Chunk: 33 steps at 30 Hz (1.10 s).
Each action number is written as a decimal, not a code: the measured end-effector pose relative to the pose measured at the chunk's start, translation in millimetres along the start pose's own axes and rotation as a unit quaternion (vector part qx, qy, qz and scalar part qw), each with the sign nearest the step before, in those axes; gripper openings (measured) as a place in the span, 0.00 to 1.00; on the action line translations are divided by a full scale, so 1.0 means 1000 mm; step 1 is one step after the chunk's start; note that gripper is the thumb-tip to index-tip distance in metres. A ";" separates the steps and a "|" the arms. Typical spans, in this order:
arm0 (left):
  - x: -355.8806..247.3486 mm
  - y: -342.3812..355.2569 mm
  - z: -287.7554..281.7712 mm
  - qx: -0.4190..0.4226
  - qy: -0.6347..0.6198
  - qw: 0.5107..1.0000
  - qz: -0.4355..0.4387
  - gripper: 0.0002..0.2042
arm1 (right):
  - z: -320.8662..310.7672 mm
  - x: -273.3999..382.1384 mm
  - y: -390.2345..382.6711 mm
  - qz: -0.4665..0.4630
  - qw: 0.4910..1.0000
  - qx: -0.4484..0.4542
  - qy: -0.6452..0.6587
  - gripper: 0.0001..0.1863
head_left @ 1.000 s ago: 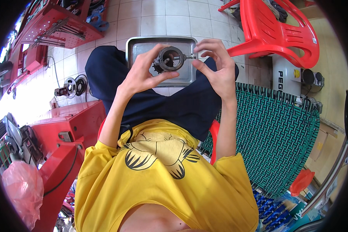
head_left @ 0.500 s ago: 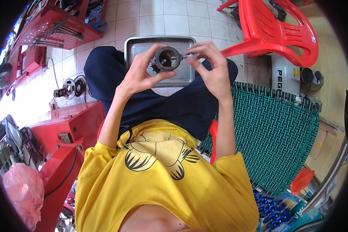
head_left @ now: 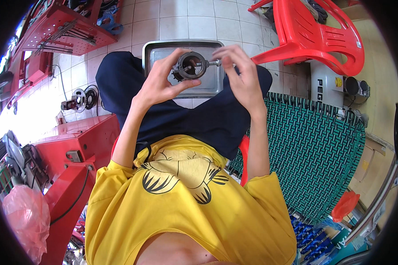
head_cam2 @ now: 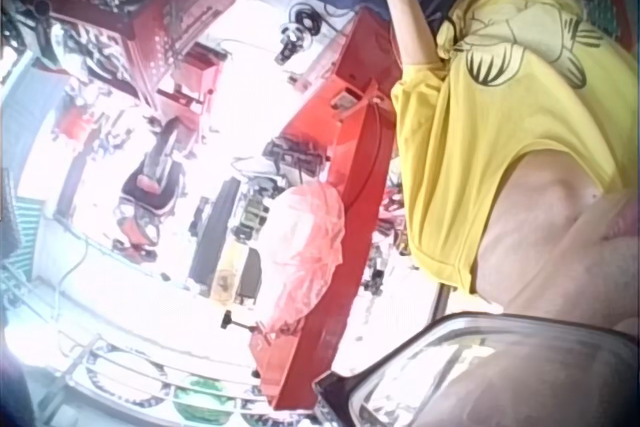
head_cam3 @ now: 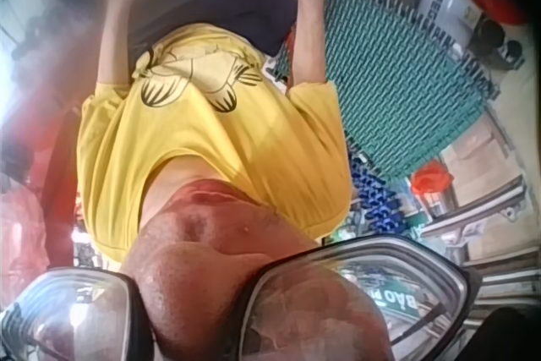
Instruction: The person manipulates motorcycle engine components, including a piston and a cylinder-like housing, by hand over a metal tray. They turn the assembly over and handle small screws.
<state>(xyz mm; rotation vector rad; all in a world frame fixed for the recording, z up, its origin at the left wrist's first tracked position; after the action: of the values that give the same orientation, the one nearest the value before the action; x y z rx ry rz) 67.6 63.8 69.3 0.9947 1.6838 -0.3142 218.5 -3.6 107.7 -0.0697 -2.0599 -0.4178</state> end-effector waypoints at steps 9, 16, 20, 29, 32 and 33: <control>0.004 -0.001 0.002 0.006 0.006 1.000 -0.005 0.30 | 0.004 -0.007 -0.002 0.020 0.999 0.023 0.024 0.09; 0.001 -0.001 0.000 0.002 0.001 1.000 0.002 0.30 | -0.001 -0.017 -0.008 0.071 0.990 -0.038 0.120 0.11; 0.001 -0.001 0.003 0.008 -0.002 1.000 -0.003 0.30 | 0.017 -0.028 -0.014 0.076 0.993 0.084 0.043 0.17; 0.001 0.000 0.002 0.002 -0.002 1.000 0.006 0.30 | 0.009 -0.021 -0.009 0.045 0.997 0.024 0.058 0.09; 0.007 -0.002 0.000 -0.007 0.010 1.000 -0.011 0.28 | -0.001 -0.010 -0.007 0.001 0.999 -0.010 0.051 0.10; 0.008 -0.001 0.000 -0.007 0.002 1.000 -0.017 0.28 | -0.007 -0.005 -0.007 -0.015 0.998 -0.033 0.053 0.10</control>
<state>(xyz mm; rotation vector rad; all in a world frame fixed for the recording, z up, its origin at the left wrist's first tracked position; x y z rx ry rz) 66.3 66.9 62.2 0.9591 1.7061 -0.3220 224.8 -11.8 104.8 -0.0550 -1.9445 -0.4986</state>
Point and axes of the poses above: each hand's wrist, its own y-axis towards the middle knuckle, its own z-axis out of the palm, x = y × z, the point moved 10 cm from there along y, towards the middle knuckle
